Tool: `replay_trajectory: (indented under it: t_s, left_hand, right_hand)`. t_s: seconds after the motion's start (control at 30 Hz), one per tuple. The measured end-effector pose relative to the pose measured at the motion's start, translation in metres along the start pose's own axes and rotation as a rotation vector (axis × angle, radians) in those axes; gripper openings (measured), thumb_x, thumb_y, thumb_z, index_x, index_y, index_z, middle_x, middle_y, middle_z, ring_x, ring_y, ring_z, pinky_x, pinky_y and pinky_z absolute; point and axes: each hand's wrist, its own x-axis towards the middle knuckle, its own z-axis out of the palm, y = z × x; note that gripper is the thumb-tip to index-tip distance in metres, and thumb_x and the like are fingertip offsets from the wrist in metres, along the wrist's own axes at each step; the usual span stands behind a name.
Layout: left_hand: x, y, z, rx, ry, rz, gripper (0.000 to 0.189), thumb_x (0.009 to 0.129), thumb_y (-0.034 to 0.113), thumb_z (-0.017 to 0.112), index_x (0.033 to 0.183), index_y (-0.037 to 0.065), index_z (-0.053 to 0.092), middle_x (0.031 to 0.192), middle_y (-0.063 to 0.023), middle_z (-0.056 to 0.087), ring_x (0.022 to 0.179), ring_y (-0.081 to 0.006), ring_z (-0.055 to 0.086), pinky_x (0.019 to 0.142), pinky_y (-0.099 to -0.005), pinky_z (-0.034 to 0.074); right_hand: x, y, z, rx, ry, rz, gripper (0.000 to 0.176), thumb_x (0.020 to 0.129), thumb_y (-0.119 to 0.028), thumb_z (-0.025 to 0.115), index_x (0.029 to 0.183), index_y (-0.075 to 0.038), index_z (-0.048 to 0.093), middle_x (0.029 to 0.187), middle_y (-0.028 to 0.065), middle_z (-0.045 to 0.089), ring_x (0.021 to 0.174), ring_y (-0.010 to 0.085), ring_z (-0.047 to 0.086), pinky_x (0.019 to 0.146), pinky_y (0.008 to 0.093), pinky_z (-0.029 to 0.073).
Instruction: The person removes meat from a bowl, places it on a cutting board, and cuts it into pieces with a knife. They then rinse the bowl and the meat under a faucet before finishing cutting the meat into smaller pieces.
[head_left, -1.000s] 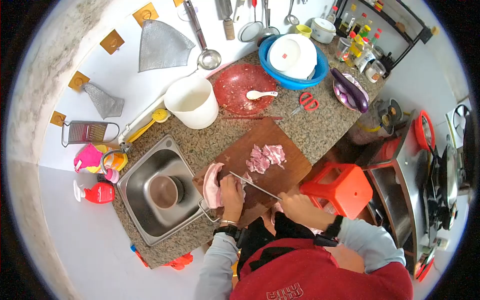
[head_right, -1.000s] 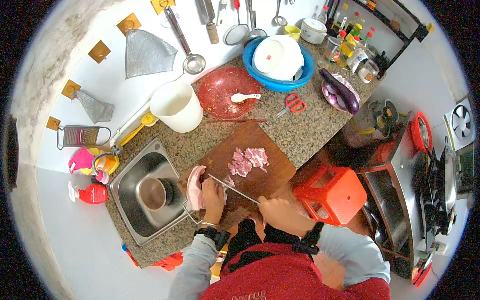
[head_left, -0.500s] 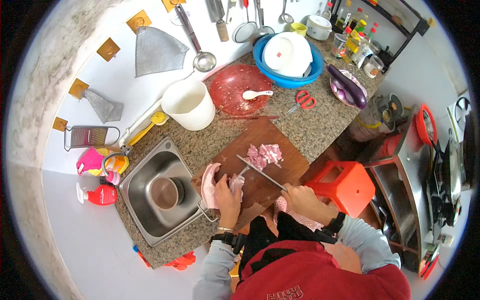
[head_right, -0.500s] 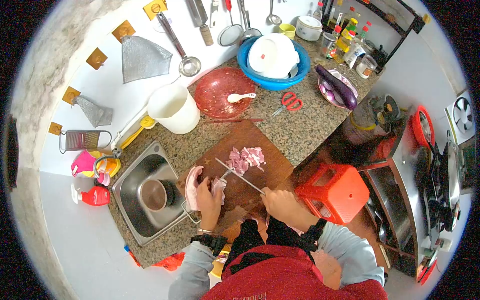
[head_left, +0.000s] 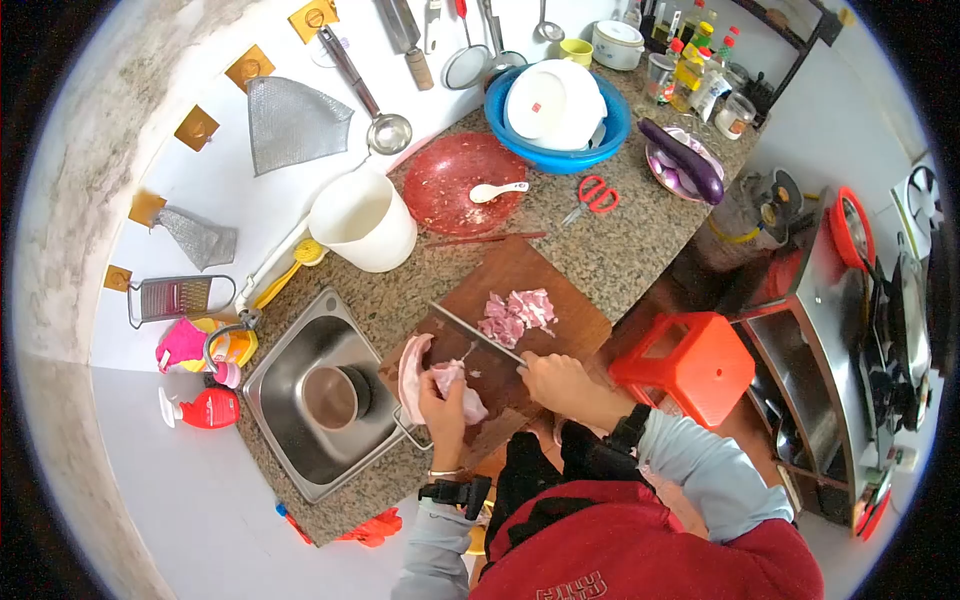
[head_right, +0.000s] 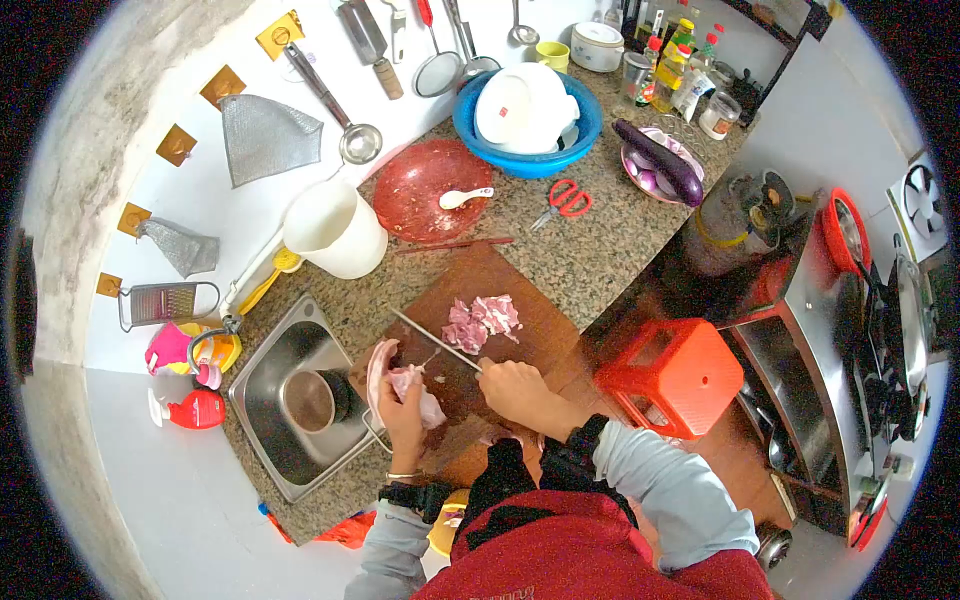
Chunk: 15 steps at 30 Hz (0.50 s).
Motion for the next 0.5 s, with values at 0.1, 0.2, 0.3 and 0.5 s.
replay_trajectory:
  t_s: [0.1,0.2,0.3,0.5]
  left_hand:
    - [0.008,0.006,0.011,0.056,0.116,0.094,0.021,0.086,0.013,0.070,0.099,0.002,0.058,0.086,-0.0074,0.061,0.075,-0.0154,0.059,0.065,-0.0320,0.048]
    - [0.007,-0.024,0.024,0.669,-0.096,0.499,0.031,0.081,0.019,0.072,0.107,0.006,0.061,0.106,-0.0110,0.060,0.094,-0.0310,0.054,0.080,-0.0420,0.044]
    - [-0.012,-0.028,0.027,0.787,-0.195,0.565,0.035,0.081,0.020,0.072,0.111,0.008,0.062,0.112,-0.0091,0.058,0.100,-0.0301,0.052,0.086,-0.0448,0.040]
    - [-0.003,-0.033,0.027,0.705,-0.097,0.604,0.034,0.078,0.015,0.074,0.109,0.007,0.061,0.114,-0.0120,0.056,0.106,-0.0332,0.051,0.086,-0.0415,0.040]
  right_hand:
    - [-0.003,0.008,-0.004,0.064,0.001,0.050,0.023,0.094,-0.024,0.049,0.096,-0.001,0.055,0.070,0.0227,0.065,0.067,0.0431,0.065,0.060,0.0533,0.052]
    - [-0.019,0.017,-0.013,0.055,0.006,0.096,0.024,0.096,-0.025,0.047,0.097,-0.002,0.054,0.070,0.0239,0.064,0.068,0.0456,0.064,0.061,0.0558,0.051]
    - [-0.032,0.026,-0.022,0.067,0.006,0.102,0.023,0.096,-0.025,0.048,0.098,-0.002,0.053,0.069,0.0251,0.063,0.067,0.0457,0.063,0.061,0.0567,0.050]
    - [-0.058,0.025,-0.033,0.002,0.025,0.016,0.020,0.095,-0.023,0.050,0.097,-0.003,0.054,0.066,0.0224,0.063,0.060,0.0429,0.063,0.053,0.0534,0.050]
